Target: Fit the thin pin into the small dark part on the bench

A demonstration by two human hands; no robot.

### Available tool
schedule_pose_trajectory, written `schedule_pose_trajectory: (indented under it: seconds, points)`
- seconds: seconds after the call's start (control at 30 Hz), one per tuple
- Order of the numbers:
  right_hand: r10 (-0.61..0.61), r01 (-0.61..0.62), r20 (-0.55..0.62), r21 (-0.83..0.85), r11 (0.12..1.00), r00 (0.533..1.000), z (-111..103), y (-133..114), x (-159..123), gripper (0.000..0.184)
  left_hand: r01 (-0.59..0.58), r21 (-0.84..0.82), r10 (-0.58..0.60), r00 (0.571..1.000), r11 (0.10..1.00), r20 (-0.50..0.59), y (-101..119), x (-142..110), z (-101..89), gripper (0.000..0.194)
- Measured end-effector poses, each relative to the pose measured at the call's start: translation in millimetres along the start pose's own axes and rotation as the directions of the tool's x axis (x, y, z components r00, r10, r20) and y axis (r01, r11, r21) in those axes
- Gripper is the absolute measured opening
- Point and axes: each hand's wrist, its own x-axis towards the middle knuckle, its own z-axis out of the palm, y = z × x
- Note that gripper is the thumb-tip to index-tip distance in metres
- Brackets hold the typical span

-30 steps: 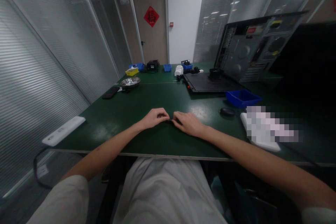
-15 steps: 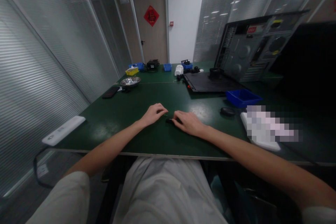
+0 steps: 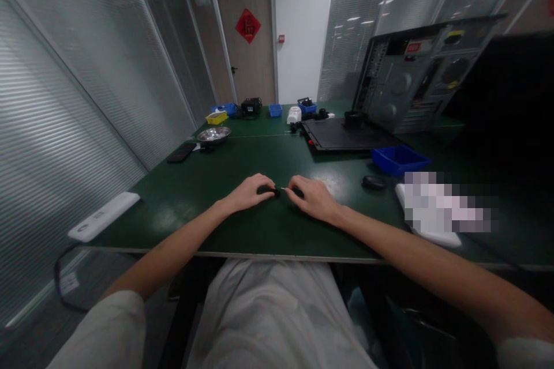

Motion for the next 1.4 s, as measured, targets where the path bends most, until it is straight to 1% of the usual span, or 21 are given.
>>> schedule_pose_trajectory:
  seconds: [0.13, 0.2, 0.27, 0.3, 0.37, 0.4, 0.43, 0.47, 0.5, 0.53, 0.57, 0.6, 0.63, 0.67, 0.73, 0.8, 0.87, 1.07, 1.23, 1.4]
  points:
    - [-0.007, 0.007, 0.004, 0.01, 1.0, 1.0, -0.6, 0.1, 0.1, 0.016, 0.017, 0.012, -0.018, 0.999, 1.0, 0.04, -2.0, -1.2, -0.8, 0.028]
    - [-0.006, 0.006, 0.002, 0.013, 1.0, 1.0, -1.2, 0.1, 0.1, 0.016, 0.02, 0.034, -0.022, 0.998, 0.999, 0.058, -8.7, -3.3, -6.3, 0.03]
    - [-0.006, 0.006, 0.0, 0.014, 1.0, 1.0, -1.8, 0.1, 0.0, 0.017, 0.058, 0.066, -0.062, 0.996, 0.996, 0.057, -25.2, -8.9, -18.6, 0.034]
    - [-0.007, 0.007, 0.001, 0.015, 1.0, 1.0, -2.1, 0.1, 0.0, 0.017, 0.099, 0.091, -0.104, 0.993, 0.991, 0.049, -37.9, -14.0, -27.7, 0.036]
    - [-0.012, 0.012, 0.005, 0.016, 1.0, 1.0, -2.6, 0.1, -0.2, 0.017, 0.233, 0.172, -0.239, 0.971, 0.957, 0.013, -71.5, -30.6, -51.1, 0.037]
    - [-0.015, 0.015, 0.006, 0.016, 1.0, 1.0, -2.8, 0.1, -0.2, 0.017, 0.323, 0.227, -0.326, 0.945, 0.919, -0.027, -91.2, -42.5, -64.9, 0.036]
    - [-0.017, 0.017, 0.008, 0.015, 1.0, 1.0, -2.9, 0.1, -0.2, 0.017, 0.421, 0.288, -0.414, 0.906, 0.86, -0.087, -111.6, -56.7, -79.4, 0.036]
    - [-0.019, 0.019, 0.009, 0.014, 1.0, 1.0, -2.8, 0.3, -0.2, 0.017, 0.511, 0.343, -0.489, 0.859, 0.788, -0.154, -131.8, -72.9, -94.1, 0.037]
    - [-0.02, 0.019, 0.01, 0.013, 1.0, 1.0, -2.4, 0.5, -0.2, 0.016, 0.595, 0.387, -0.558, 0.801, 0.704, -0.217, -150.8, -90.5, -108.4, 0.038]
    - [-0.02, 0.02, 0.011, 0.013, 1.0, 1.0, -1.9, 0.8, -0.1, 0.016, 0.672, 0.418, -0.62, 0.735, 0.611, -0.275, -167.8, -108.5, -121.6, 0.039]
    - [-0.021, 0.021, 0.012, 0.014, 1.0, 1.0, -1.2, 1.1, 0.1, 0.016, 0.738, 0.433, -0.67, 0.664, 0.517, -0.332, -182.4, -126.2, -133.3, 0.04]
    - [-0.021, 0.021, 0.013, 0.015, 1.0, 1.0, -0.4, 1.6, 0.2, 0.015, 0.786, 0.433, -0.697, 0.604, 0.442, -0.386, -194.2, -142.5, -143.1, 0.041]
    - [-0.021, 0.021, 0.013, 0.015, 1.0, 1.0, 0.5, 2.0, 0.4, 0.015, 0.82, 0.424, -0.713, 0.555, 0.384, -0.429, -203.2, -156.5, -150.7, 0.041]
    - [-0.02, 0.02, 0.012, 0.017, 1.0, 1.0, 1.3, 2.4, 0.5, 0.015, 0.844, 0.412, -0.723, 0.517, 0.343, -0.458, -209.7, -167.7, -156.2, 0.041]
    - [-0.019, 0.019, 0.011, 0.02, 1.0, 1.0, 2.4, 2.8, 0.8, 0.015, 0.876, 0.381, -0.737, 0.462, 0.295, -0.493, -216.8, -180.9, -162.0, 0.041]
    - [-0.018, 0.018, 0.011, 0.024, 1.0, 1.0, 2.5, 2.6, 0.7, 0.015, 0.897, 0.346, -0.746, 0.425, 0.273, -0.512, -218.7, -184.1, -163.2, 0.04]
    - [-0.016, 0.016, 0.009, 0.024, 1.0, 1.0, 1.8, 2.1, 0.5, 0.016, 0.909, 0.317, -0.743, 0.406, 0.27, -0.532, -218.1, -183.0, -162.7, 0.039]
    - [-0.019, 0.018, 0.028, 0.029, 0.999, 0.999, -2.1, -0.2, 0.1, 0.016, 0.917, 0.283, -0.703, 0.397, 0.281, -0.59, -210.7, -184.2, -162.1, 0.038]
    - [-0.015, 0.014, 0.036, 0.03, 0.999, 0.999, -3.6, -1.3, 0.3, 0.015, 0.907, 0.294, -0.691, 0.42, 0.3, -0.589, -202.5, -183.5, -161.9, 0.032]
    - [-0.019, 0.018, 0.04, 0.033, 0.999, 0.999, -3.5, -0.7, -0.2, 0.016, 0.896, 0.318, -0.685, 0.443, 0.31, -0.579, -193.4, -177.6, -161.4, 0.031]
